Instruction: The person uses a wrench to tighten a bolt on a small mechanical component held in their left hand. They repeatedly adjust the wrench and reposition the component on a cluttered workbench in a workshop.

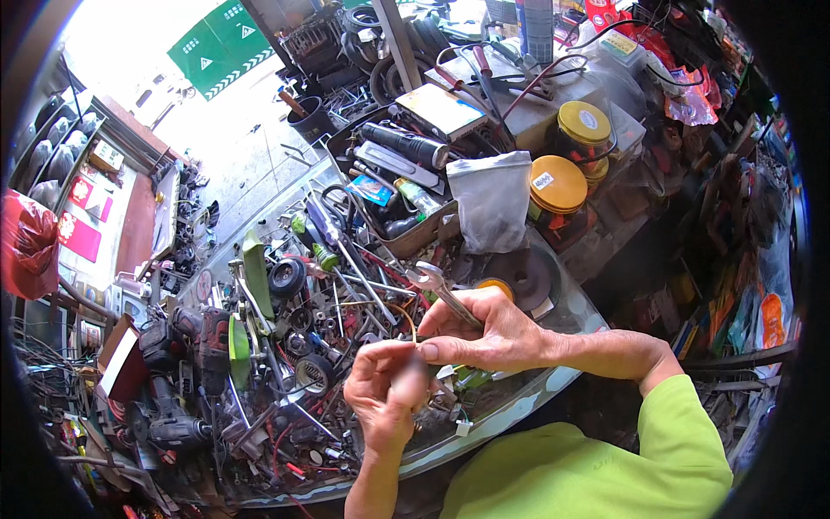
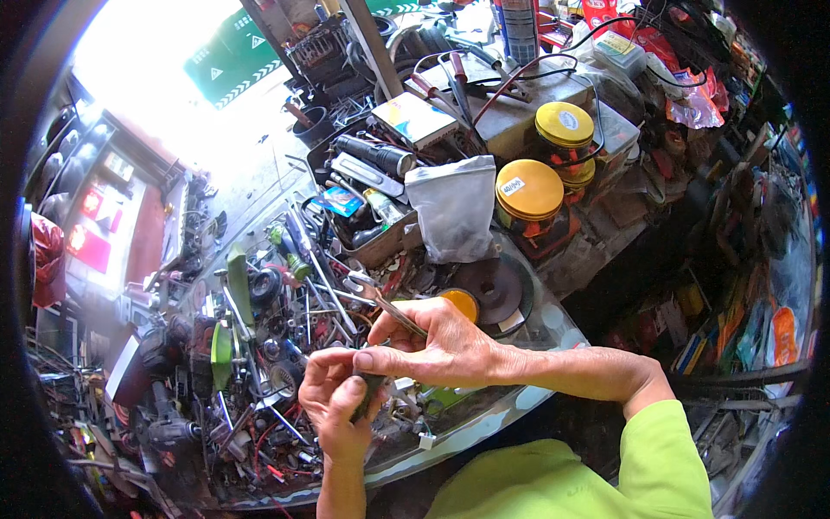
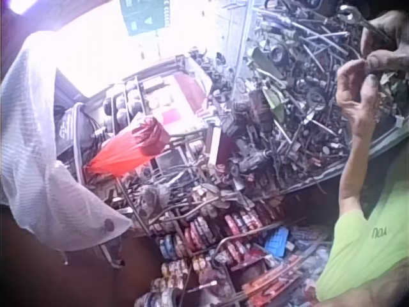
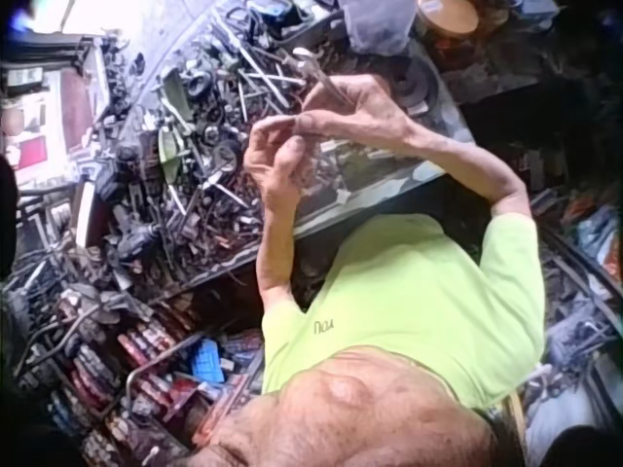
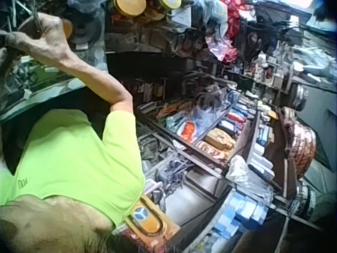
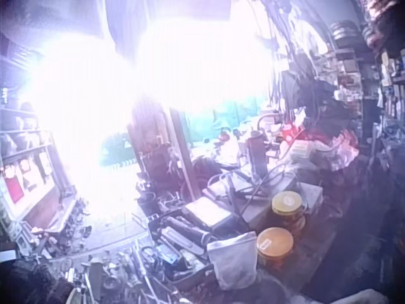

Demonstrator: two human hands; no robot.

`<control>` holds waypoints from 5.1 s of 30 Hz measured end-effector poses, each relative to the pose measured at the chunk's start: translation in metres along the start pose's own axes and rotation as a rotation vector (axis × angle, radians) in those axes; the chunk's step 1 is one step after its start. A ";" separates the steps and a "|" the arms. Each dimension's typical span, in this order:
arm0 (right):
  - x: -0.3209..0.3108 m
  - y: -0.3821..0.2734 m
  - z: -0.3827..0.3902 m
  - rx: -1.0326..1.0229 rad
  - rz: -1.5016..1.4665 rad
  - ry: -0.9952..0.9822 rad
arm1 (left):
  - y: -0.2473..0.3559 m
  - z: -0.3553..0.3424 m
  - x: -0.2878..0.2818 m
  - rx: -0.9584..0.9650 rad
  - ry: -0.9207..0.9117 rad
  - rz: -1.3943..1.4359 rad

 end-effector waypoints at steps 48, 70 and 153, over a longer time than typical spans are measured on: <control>0.047 -0.027 -0.006 -0.870 1.127 0.080 | 0.045 -0.015 -0.076 0.368 0.455 -0.164; 0.052 0.014 0.000 -0.597 1.396 0.037 | 0.029 -0.008 -0.052 0.484 0.387 -0.629; -0.065 -0.014 -0.028 0.008 -0.259 0.306 | 0.016 -0.021 -0.085 -0.084 0.136 0.638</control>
Point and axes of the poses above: each hand's wrist, its own z-axis away from the middle knuckle, its own x-axis out of the palm, y = z × x, the point moved 5 cm from there along -z, towards the middle knuckle, and after that the axes turned 6 degrees about y, right-handed, at the moved point
